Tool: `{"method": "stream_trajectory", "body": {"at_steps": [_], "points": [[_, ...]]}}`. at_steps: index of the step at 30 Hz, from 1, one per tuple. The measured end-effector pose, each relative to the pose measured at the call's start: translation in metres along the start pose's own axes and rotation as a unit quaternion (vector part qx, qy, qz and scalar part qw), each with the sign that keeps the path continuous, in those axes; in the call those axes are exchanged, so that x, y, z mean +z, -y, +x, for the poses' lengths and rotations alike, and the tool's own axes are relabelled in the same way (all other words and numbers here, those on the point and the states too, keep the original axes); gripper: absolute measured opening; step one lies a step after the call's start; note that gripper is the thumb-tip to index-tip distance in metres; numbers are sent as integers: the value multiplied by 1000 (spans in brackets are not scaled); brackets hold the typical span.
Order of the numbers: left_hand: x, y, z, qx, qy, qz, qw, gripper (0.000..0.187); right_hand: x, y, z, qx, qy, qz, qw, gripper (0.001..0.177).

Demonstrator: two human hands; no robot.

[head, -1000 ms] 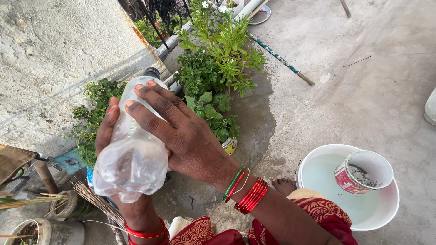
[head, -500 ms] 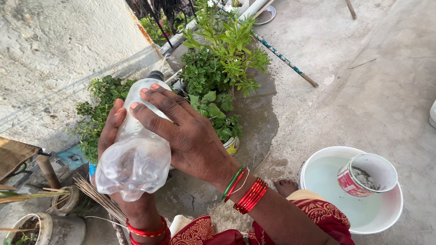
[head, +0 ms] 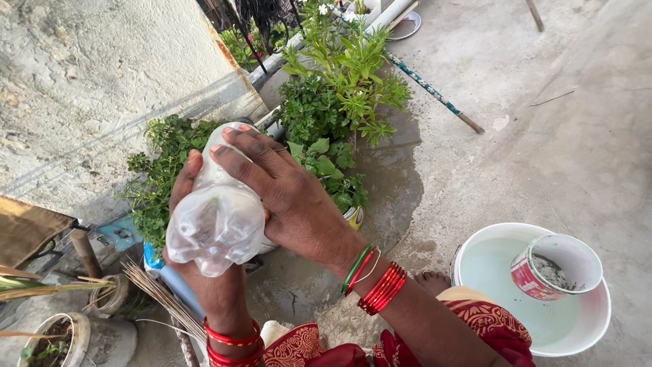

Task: The person waters plants in small pots by hand using a plastic bottle, then refills the bottle from a bucket and continues watering.

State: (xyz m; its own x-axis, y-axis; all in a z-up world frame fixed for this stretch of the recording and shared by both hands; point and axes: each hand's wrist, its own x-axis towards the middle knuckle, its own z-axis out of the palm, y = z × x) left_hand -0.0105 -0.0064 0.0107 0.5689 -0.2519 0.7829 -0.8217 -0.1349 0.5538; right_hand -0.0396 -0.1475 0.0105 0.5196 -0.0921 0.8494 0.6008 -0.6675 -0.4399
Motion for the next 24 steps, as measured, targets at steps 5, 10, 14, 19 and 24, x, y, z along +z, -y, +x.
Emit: {"method": "stream_trajectory", "body": {"at_steps": [5, 10, 14, 19, 24], "points": [[0, 0, 0, -42, -22, -44, 998, 57, 0, 0, -1, 12, 2, 0, 1000, 70], [-6, -6, 2, -27, -23, -35, 999, 62, 4, -1, -2, 4, -4, -3, 1000, 64], [-12, -3, 3, -14, -21, -7, 1000, 61, 11, -2, -1, 1, -9, 8, 1000, 62], [-12, 13, -1, -26, -37, -31, 998, 59, 19, -2, -2, 5, 4, 21, 1000, 66], [-6, 24, -2, -63, -47, -90, 993, 60, 23, -4, 0, 6, 16, -4, 1000, 69]]}}
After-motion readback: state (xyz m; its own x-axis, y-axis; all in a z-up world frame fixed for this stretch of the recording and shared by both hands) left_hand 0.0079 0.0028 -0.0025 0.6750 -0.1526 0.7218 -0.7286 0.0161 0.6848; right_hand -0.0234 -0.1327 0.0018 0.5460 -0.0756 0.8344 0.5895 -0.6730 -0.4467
